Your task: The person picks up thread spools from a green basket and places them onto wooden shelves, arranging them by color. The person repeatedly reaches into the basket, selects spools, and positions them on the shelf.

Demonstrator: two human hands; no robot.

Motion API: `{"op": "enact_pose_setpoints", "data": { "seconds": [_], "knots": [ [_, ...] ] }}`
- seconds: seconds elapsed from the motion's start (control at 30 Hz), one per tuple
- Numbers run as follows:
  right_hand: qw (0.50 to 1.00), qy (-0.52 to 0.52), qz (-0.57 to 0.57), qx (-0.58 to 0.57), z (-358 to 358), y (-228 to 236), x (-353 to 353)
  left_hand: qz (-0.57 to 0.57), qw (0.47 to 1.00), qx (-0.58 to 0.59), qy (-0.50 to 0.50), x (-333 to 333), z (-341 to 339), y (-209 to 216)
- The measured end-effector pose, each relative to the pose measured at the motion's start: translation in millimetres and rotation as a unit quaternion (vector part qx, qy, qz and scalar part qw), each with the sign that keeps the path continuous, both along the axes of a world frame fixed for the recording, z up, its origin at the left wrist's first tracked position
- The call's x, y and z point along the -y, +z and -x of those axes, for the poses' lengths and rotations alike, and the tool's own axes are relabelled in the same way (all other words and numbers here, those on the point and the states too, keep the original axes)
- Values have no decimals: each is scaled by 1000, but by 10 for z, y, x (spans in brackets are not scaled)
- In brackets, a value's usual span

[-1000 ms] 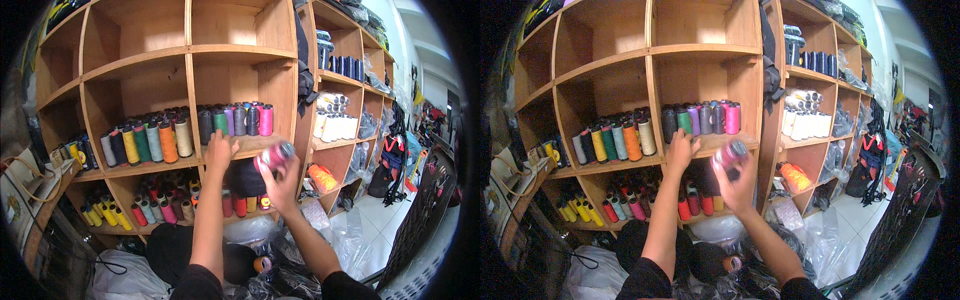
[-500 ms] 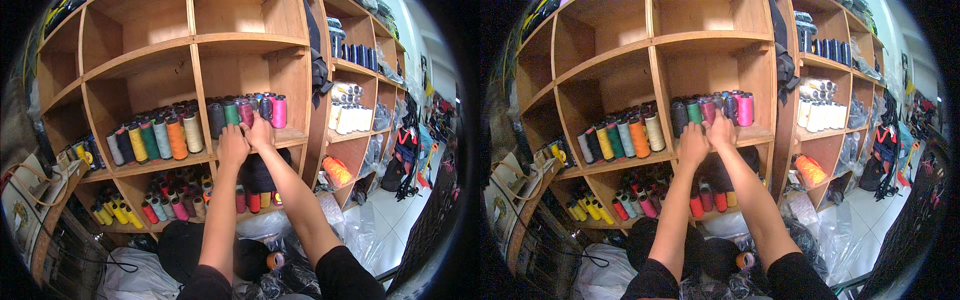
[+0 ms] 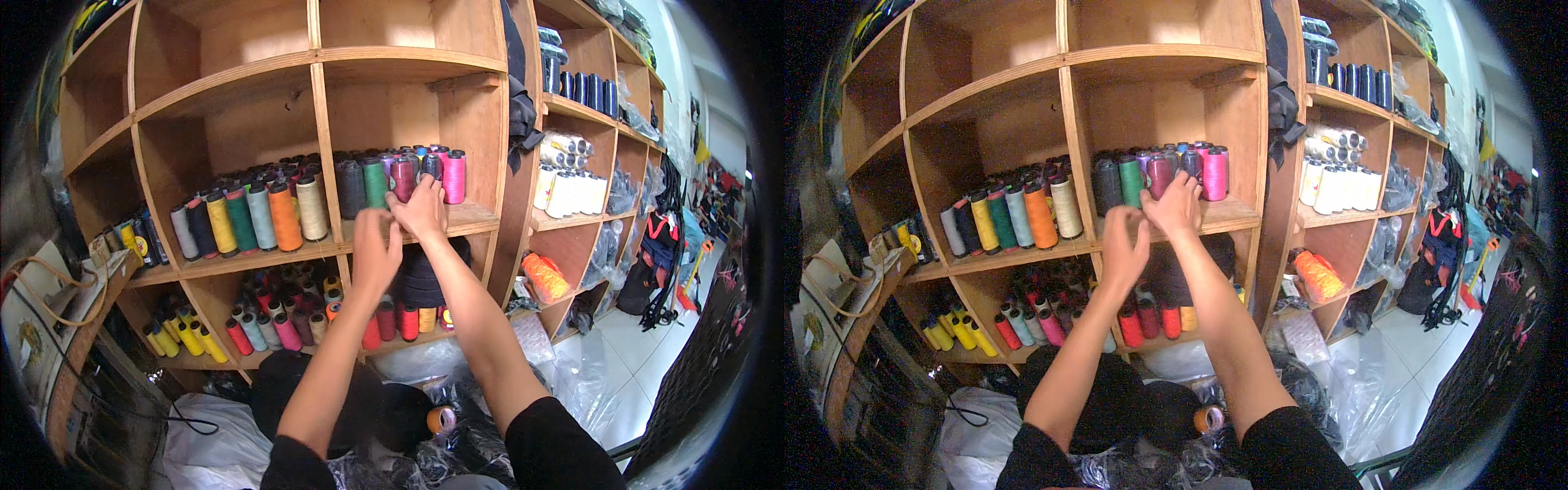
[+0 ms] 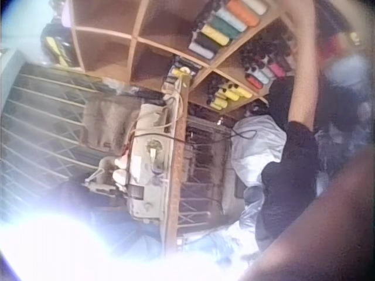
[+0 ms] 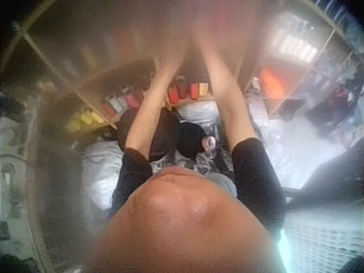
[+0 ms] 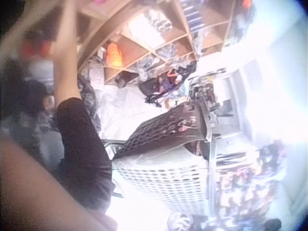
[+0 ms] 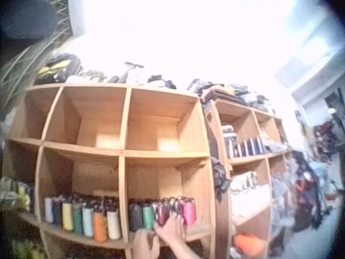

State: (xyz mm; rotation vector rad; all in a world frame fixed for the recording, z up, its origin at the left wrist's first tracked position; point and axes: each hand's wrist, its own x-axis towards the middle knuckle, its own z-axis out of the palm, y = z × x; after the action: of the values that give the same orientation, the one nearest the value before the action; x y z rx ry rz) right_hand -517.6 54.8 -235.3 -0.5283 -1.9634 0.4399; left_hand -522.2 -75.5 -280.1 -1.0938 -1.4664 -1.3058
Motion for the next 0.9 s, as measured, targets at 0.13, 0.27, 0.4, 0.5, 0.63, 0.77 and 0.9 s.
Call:
{"op": "enact_pose_setpoints", "data": {
  "seconds": [0.13,0.27,0.4,0.5,0.63,0.77,0.9],
  "knots": [
    [999,-14,-8,-35,-55,-50,92,-1,992,94,-89,759,-804,-835],
    [994,-24,-17,-101,-6,117,212,48,881,454,-128,1554,-1539,-1550],
    [998,-18,-59,-26,-265,16,195,103,781,598,-147,2259,-2527,-1572],
    [993,-9,-107,44,-777,-42,576,-22,581,806,-113,2847,-3222,-1416],
    [931,256,-5,260,-2460,441,2176,-151,307,935,-89,3829,-4090,-1107],
    [792,454,100,396,-4028,957,3475,-38,208,977,-32,3805,-4091,326],
    [816,371,204,394,-4780,1434,3749,50,289,951,-102,3822,-4231,1136]
  ]
}}
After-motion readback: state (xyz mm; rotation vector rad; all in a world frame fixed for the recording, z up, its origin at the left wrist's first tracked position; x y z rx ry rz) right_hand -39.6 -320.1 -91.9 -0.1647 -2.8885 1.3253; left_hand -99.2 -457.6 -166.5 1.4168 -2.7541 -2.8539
